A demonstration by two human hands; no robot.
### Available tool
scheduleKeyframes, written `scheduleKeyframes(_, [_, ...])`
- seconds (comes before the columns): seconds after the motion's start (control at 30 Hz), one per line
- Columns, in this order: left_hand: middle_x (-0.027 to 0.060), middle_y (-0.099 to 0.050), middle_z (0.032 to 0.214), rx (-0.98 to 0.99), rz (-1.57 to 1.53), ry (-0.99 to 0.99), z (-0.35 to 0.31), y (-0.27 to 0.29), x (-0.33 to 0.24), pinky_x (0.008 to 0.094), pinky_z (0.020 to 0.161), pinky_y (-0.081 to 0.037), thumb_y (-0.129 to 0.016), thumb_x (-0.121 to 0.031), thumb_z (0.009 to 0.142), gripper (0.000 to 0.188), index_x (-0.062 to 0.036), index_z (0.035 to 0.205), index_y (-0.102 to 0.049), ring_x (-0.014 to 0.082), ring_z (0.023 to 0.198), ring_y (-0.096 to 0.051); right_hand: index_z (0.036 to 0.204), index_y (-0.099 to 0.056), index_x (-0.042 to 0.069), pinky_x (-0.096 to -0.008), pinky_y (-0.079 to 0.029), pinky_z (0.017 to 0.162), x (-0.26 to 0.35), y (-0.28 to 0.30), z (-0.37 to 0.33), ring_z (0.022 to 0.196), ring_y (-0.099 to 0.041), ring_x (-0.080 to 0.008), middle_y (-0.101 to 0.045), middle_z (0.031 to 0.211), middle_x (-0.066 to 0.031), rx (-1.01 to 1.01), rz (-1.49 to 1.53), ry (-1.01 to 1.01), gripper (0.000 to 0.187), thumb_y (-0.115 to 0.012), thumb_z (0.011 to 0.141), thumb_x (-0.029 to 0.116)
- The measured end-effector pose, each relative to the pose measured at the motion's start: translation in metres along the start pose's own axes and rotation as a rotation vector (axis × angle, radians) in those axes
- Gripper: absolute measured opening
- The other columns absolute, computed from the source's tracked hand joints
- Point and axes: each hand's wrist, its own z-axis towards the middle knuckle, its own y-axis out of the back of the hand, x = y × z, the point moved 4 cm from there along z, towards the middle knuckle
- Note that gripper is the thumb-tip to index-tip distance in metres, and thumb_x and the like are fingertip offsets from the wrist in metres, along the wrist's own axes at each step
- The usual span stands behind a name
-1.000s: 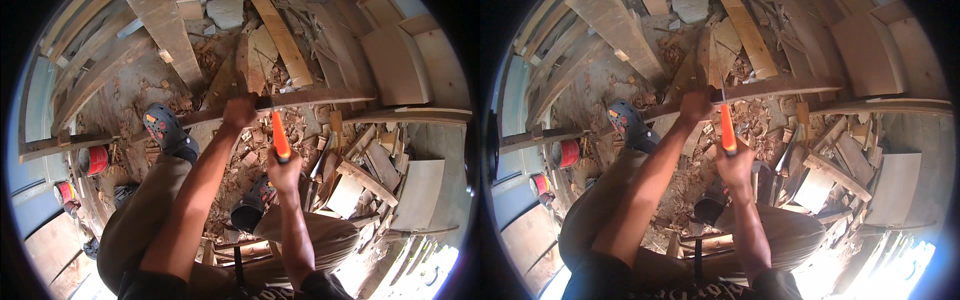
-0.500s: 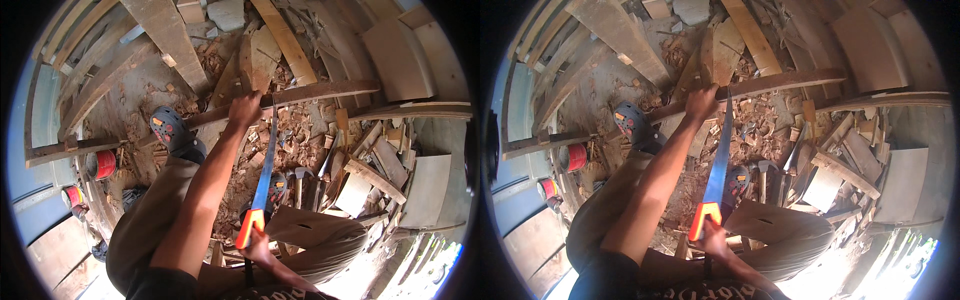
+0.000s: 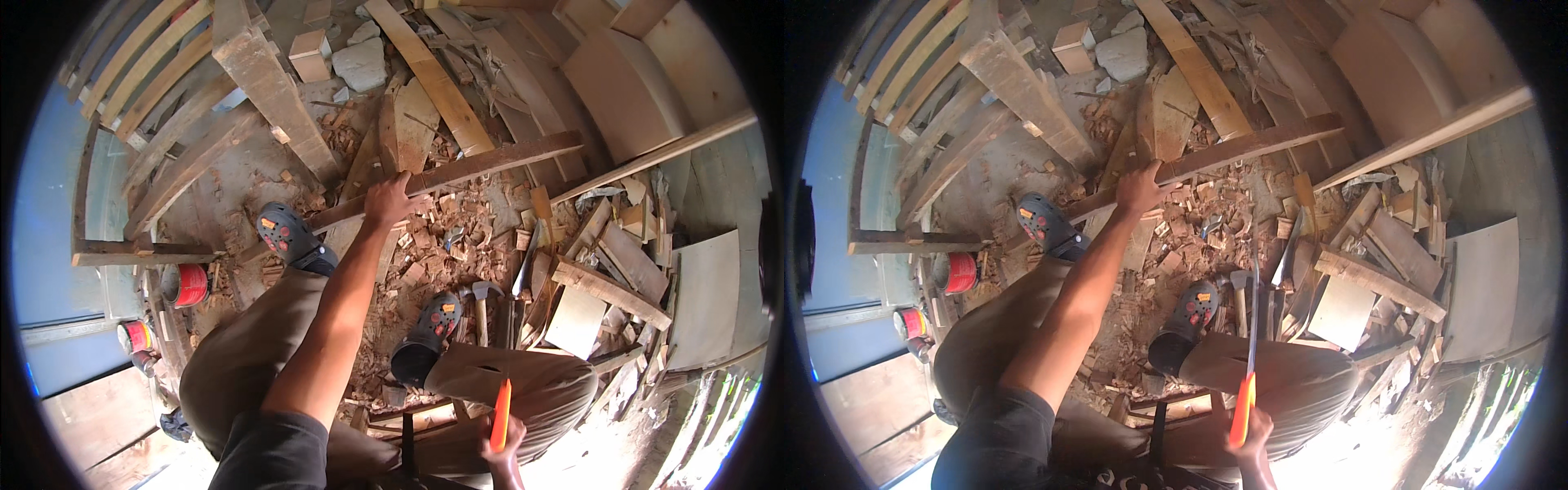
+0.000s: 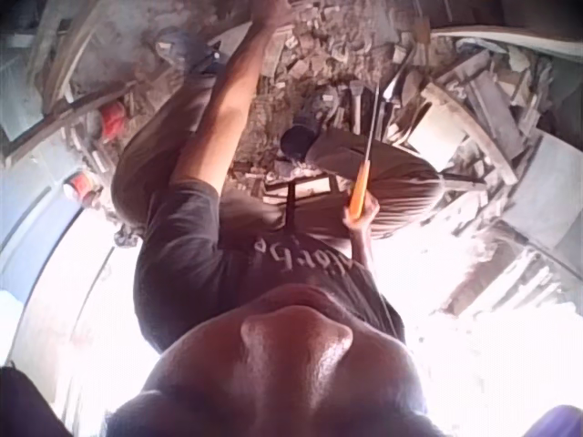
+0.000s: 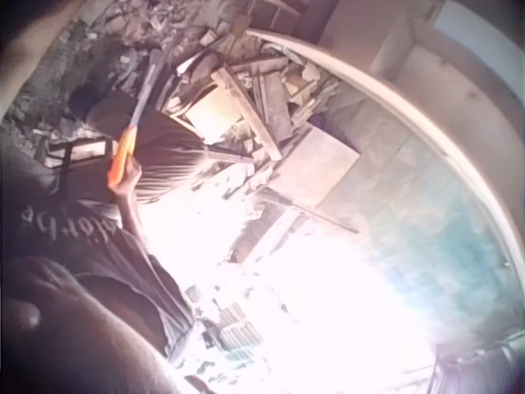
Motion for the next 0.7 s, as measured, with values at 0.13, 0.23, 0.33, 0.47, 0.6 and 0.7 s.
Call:
scheduleKeyframes(0.13, [0.0138, -0.072, 0.099, -0.149, 0.043, -0.055, -0.010, -0.017, 0.011, 0.0461, 0.075, -0.056, -0.076, -0.047, 0.075, 0.055, -0.0151, 0.118, -0.063, 0.0341, 0.088, -0.070, 0.066, -0.050, 0.003, -0.0332, -0.034, 0.043, -0.003, -0.016, 0.016, 0.041, -0.041, -0.0221, -0.043, 0.052, -0.0075, -0.106, 0.097, -0.066, 0.023, -0.063, 0.080, 0.015])
scheduleKeyframes(0.23, [0.0117, -0.070, 0.108, -0.171, 0.173, -0.232, -0.003, -0.017, 0.012, 0.0441, 0.097, -0.046, -0.076, -0.042, 0.075, 0.058, -0.0101, 0.120, -0.061, 0.0303, 0.101, -0.067, 0.067, -0.051, 0.003, -0.0339, -0.036, 0.044, -0.015, -0.014, -0.004, 0.042, -0.045, -0.0243, -0.044, 0.054, -0.0085, -0.078, 0.027, 0.070, 0.022, -0.064, 0.080, 0.016])
scheduleKeyframes(0.33, [0.0183, -0.064, 0.121, -0.190, 0.154, -0.215, -0.013, -0.016, 0.003, 0.0464, 0.108, -0.036, -0.074, -0.042, 0.079, 0.067, -0.0030, 0.130, -0.054, 0.0307, 0.115, -0.060, 0.069, -0.053, 0.004, -0.0339, -0.040, 0.045, -0.015, -0.010, -0.002, 0.044, -0.049, -0.0279, -0.049, 0.056, -0.0104, 0.012, 0.030, 0.068, 0.021, -0.065, 0.078, 0.019])
scheduleKeyframes(0.47, [0.0220, -0.055, 0.134, 0.183, -0.029, -0.139, 0.000, -0.013, 0.009, 0.0524, 0.107, -0.038, -0.071, -0.044, 0.083, 0.077, 0.0000, 0.140, -0.044, 0.0321, 0.126, -0.052, 0.069, -0.054, 0.003, -0.0339, -0.042, 0.046, -0.024, -0.019, 0.000, 0.044, -0.053, -0.0246, -0.053, 0.056, -0.0080, 0.036, 0.091, 0.045, 0.032, -0.068, 0.077, 0.031])
scheduleKeyframes(0.6, [0.0235, -0.042, 0.146, 0.323, -0.082, -0.170, 0.008, -0.010, 0.016, 0.0441, 0.109, -0.039, -0.073, -0.049, 0.081, 0.086, 0.0032, 0.142, -0.043, 0.0378, 0.135, -0.042, 0.070, -0.054, 0.004, -0.0327, -0.043, 0.046, -0.020, -0.023, 0.003, 0.044, -0.054, -0.0231, -0.053, 0.054, -0.0073, 0.048, 0.070, 0.017, 0.036, -0.068, 0.077, 0.036])
scheduleKeyframes(0.7, [0.0192, -0.040, 0.145, 0.283, 0.069, -0.166, -0.001, -0.013, 0.005, 0.0470, 0.110, -0.038, -0.076, -0.047, 0.079, 0.088, 0.0011, 0.143, -0.041, 0.0358, 0.137, -0.037, 0.070, -0.053, 0.003, -0.0316, -0.041, 0.045, -0.012, -0.024, 0.007, 0.042, -0.051, -0.0201, -0.050, 0.053, -0.0064, -0.001, 0.069, 0.006, 0.024, -0.066, 0.081, 0.020])
